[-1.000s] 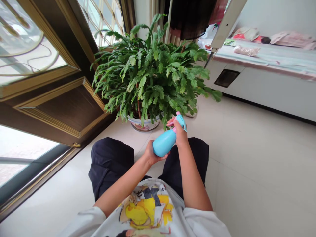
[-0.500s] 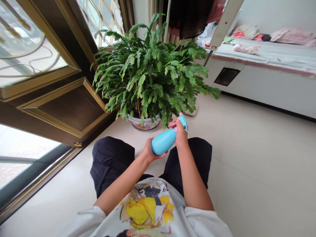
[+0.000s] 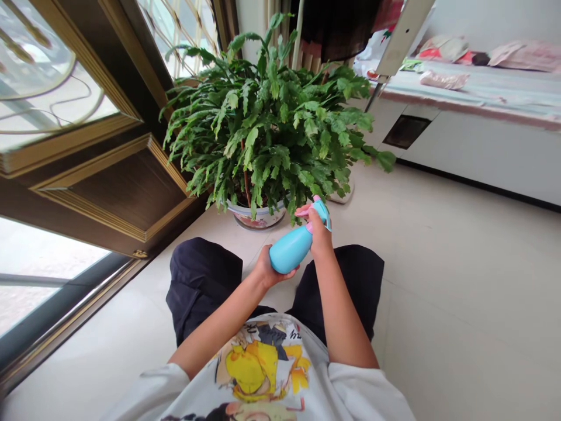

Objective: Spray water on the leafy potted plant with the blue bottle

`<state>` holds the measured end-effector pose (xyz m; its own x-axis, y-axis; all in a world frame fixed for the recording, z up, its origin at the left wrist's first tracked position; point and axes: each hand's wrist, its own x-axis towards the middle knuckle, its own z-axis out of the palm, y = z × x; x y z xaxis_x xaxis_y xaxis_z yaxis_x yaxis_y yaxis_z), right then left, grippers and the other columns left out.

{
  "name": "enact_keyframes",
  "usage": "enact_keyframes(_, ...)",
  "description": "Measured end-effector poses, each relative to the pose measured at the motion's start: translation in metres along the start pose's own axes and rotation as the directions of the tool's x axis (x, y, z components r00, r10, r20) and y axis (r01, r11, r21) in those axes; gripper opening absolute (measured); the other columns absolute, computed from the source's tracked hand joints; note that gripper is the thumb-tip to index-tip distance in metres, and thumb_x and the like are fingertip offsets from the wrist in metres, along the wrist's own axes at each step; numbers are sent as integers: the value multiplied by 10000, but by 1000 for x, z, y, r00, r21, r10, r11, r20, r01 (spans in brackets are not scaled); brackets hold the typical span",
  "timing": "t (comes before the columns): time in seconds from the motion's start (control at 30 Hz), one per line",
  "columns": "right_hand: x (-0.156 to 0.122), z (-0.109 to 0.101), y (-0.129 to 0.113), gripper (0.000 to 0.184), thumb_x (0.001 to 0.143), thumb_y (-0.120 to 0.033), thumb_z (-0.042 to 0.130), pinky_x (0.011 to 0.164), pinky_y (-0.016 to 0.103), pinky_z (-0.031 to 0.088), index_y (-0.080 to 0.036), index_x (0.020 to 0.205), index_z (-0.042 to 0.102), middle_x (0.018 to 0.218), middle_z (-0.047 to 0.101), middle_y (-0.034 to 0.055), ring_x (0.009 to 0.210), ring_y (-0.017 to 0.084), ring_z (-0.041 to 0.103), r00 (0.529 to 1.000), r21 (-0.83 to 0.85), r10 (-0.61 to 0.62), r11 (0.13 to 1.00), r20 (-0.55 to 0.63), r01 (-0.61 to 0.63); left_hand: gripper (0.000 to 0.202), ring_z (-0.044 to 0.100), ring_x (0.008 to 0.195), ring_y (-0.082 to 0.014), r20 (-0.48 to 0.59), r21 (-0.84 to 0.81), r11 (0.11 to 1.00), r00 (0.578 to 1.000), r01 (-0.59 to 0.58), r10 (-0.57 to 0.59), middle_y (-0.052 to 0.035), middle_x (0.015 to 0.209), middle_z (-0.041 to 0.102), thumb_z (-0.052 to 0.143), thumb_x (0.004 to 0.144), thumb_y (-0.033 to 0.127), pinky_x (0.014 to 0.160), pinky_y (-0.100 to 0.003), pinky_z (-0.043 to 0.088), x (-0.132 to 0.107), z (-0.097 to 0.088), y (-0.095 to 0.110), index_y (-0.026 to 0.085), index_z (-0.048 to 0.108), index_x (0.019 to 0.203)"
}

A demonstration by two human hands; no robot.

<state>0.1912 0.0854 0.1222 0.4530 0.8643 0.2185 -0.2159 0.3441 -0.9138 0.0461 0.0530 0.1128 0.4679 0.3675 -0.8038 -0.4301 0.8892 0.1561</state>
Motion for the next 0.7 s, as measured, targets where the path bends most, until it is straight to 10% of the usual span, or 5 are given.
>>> enact_keyframes(0.47, -5, 2, -2, 592, 743, -486, 709, 607, 318, 554, -263, 1280, 594, 646, 610, -91, 544, 139, 624, 979, 29, 139, 990, -152, -136, 623, 613, 843, -289, -58, 8, 999, 997, -53, 53, -165, 1008, 625, 257, 942, 621, 597, -342, 494, -11, 5, 3, 150, 509, 1262)
enact_keyframes(0.7, -1, -3, -7, 524, 764, -464, 723, 864, 426, 570, -275, 1244, 634, 856, 726, -21, 810, 207, 713, 999, -41, 32, 999, 6, -32, 634, 622, 855, -315, 15, 17, 1000, 1000, 10, -10, -152, 1010, 621, 285, 904, 587, 592, -370, 527, -1, 0, -2, 151, 513, 1304)
